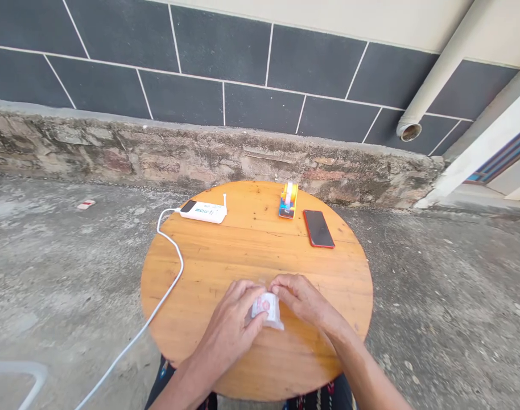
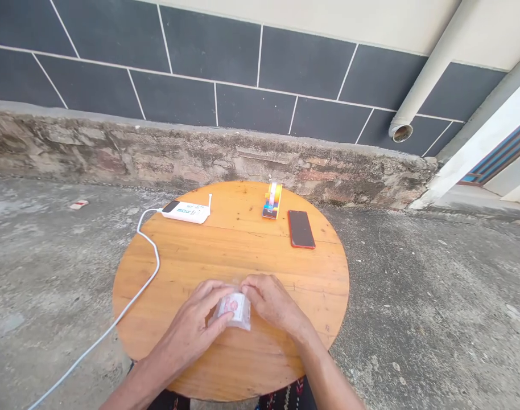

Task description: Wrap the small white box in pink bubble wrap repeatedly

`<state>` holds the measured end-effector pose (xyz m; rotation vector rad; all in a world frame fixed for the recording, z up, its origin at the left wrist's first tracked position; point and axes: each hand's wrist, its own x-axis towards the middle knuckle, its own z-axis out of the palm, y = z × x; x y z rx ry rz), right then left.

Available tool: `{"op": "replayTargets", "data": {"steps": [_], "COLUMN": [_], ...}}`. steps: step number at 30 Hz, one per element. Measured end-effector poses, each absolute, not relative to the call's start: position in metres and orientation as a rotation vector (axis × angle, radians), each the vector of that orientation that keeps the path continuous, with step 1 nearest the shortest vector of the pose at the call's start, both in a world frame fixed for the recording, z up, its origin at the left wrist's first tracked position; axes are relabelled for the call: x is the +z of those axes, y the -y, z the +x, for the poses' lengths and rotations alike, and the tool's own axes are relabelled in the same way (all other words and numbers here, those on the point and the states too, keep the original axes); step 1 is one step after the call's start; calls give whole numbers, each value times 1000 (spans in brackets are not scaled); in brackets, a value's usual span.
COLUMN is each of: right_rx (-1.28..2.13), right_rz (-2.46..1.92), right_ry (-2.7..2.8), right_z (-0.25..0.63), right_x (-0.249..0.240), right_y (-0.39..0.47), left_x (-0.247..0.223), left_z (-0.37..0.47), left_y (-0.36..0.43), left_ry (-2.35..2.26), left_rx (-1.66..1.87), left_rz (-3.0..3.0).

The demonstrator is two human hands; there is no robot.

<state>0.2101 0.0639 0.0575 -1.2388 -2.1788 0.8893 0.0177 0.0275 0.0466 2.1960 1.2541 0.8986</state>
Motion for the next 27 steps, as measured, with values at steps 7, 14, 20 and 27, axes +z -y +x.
{"op": "replayTargets", "data": {"steps": [7,14,20,27], "right_rx": [886,860,1120,1189], "right_rz": [-1215,-1223,-1291,-1532], "right_ry": [2094,1990,1676,1839], "right_z": [210,211,212,207], "right_x": [65,57,40,41], "right_y": [-52,-39,-59,-89], "left_x": [59,70,73,72], "left_z": [16,12,12,12], "left_y": [-37,-37,-37,-36], "left_ry": [-1208,-1071,-1060,-1060], "left_rx": [729,656,598,635], "left_rz": [2308,2352,2316,2309]}}
